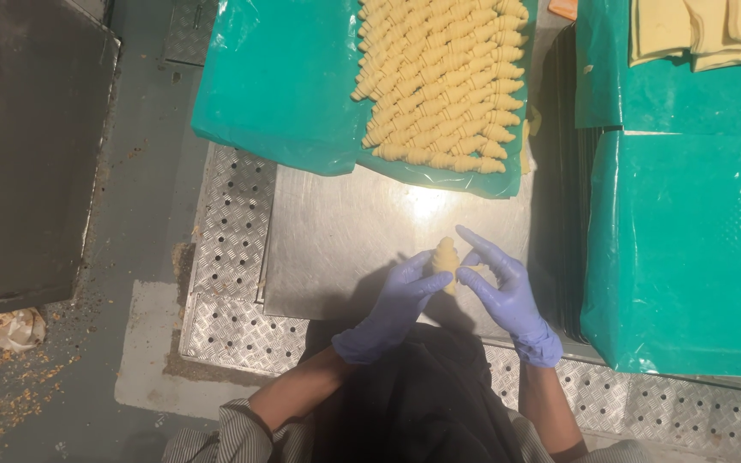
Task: The recorder is rolling pre-cut triangular pieces of dough into croissant shapes on a metal workbench.
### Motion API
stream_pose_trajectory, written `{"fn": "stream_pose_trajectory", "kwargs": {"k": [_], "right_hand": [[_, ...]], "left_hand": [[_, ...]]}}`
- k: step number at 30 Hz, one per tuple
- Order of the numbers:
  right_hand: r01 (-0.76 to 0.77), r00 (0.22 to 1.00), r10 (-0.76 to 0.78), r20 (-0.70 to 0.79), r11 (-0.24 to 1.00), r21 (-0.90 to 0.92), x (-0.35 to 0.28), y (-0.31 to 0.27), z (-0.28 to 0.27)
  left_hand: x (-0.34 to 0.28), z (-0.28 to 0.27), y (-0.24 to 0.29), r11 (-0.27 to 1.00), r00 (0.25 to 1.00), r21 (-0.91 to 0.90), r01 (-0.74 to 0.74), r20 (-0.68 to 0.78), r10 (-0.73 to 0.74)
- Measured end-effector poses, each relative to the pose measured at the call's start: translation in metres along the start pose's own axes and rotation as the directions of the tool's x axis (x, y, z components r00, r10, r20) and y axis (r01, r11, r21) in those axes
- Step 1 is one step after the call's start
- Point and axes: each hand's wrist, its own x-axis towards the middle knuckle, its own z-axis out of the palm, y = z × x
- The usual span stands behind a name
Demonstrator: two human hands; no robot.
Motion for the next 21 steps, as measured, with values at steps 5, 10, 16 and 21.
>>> {"fn": "stream_pose_trajectory", "kwargs": {"k": [5, 10, 16, 21], "right_hand": [[-0.025, 0.999, 0.025, -0.021, 1.0, 0.019, -0.001, 0.006, -0.002], [-0.027, 1.0, 0.027, 0.01, 0.999, 0.039, 0.001, 0.005, 0.0], [-0.021, 0.999, 0.021, -0.025, 0.999, 0.024, 0.0, 0.014, -0.001], [-0.046, 0.998, 0.053, -0.029, 0.978, 0.205, 0.001, 0.024, 0.001]], "left_hand": [[-0.001, 0.001, 0.003, 0.999, 1.0, -0.039, -0.012, 0.02, 0.013], [0.002, -0.002, -0.003, 0.999, 1.0, 0.034, -0.02, 0.021, 0.02], [0.001, 0.001, 0.004, 0.999, 1.0, -0.048, -0.007, 0.024, 0.008], [0.008, -0.007, -0.004, 0.999, 0.999, -0.027, -0.019, 0.045, 0.02]]}}
